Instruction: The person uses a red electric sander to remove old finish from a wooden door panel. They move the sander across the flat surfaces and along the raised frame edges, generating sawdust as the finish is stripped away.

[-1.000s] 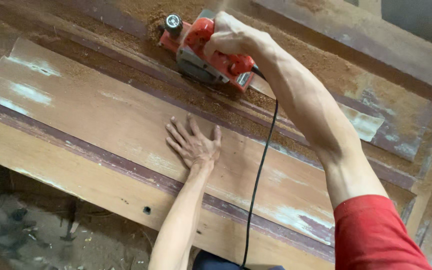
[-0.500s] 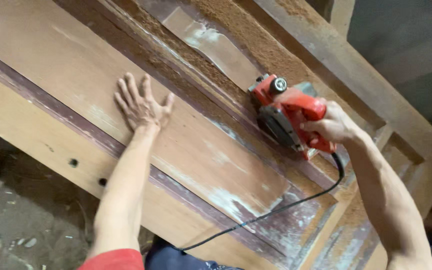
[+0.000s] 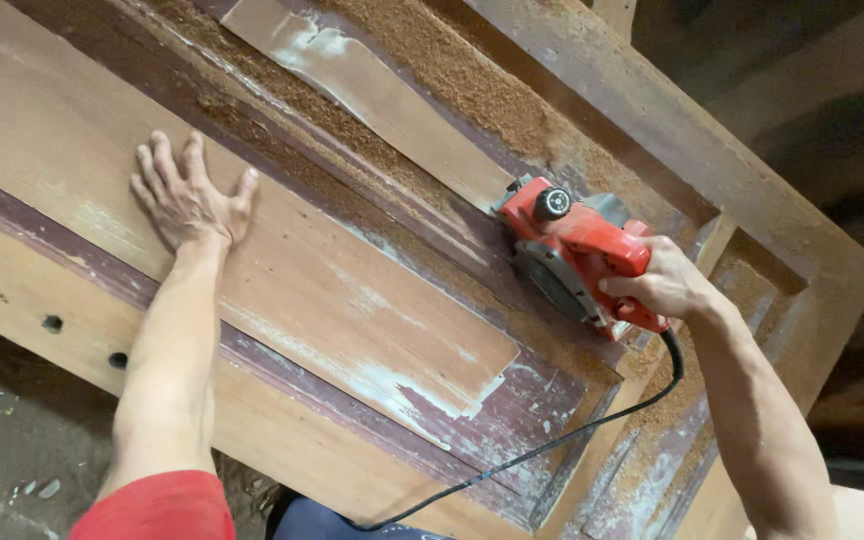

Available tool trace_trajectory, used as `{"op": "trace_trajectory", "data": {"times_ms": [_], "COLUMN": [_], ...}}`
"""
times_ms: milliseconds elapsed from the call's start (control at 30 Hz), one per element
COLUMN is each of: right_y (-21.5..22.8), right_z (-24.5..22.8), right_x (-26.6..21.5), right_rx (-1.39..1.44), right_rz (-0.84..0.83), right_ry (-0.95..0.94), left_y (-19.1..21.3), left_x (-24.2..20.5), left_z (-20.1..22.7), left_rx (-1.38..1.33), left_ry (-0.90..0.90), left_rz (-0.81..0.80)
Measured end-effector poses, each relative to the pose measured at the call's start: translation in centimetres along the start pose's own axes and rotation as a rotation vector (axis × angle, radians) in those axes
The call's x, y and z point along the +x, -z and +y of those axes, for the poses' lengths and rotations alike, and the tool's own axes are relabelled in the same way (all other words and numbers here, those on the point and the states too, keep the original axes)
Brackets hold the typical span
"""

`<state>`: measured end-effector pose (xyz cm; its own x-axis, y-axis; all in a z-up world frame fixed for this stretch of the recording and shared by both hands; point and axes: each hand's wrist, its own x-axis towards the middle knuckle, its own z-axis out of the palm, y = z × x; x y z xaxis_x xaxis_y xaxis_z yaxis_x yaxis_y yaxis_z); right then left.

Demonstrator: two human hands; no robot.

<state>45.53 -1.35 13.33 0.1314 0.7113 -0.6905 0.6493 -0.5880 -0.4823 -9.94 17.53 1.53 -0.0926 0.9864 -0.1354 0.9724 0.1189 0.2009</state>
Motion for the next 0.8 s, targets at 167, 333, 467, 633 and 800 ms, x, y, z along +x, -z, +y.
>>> {"op": "trace_trajectory", "data": {"times_ms": [167, 333, 467, 633, 800], "right_y": [-0.4, -0.9, -1.5, -2.1, -3.1], "right_z": [-2.5, -6.1, -8.8, -12.5, -17.1], "right_x": [2.2, 4.6, 6.1, 8.3, 10.3], "right_rx": [0.025, -0.033, 0.029, 0.024, 0.065], "right_rz": [-0.003, 0.003, -0.013, -0.011, -0.031], "right_ry": [0.167, 0.112, 0.105, 0.222, 0.245], "left_y": [-0.1, -0.2, -0.6, -0.8, -0.9], "left_x": [-0.3, -0.1, 0.0, -0.2, -0.2], "left_z": [0.2, -0.1, -0.3, -0.2, -0.3], "left_rx": [-0.012, 0.031, 0.030, 0.023, 0.004], "left_ry": [0.024, 0.030, 0.015, -0.013, -0.016], "left_rz": [-0.013, -0.026, -0.019, 0.008, 0.022]}}
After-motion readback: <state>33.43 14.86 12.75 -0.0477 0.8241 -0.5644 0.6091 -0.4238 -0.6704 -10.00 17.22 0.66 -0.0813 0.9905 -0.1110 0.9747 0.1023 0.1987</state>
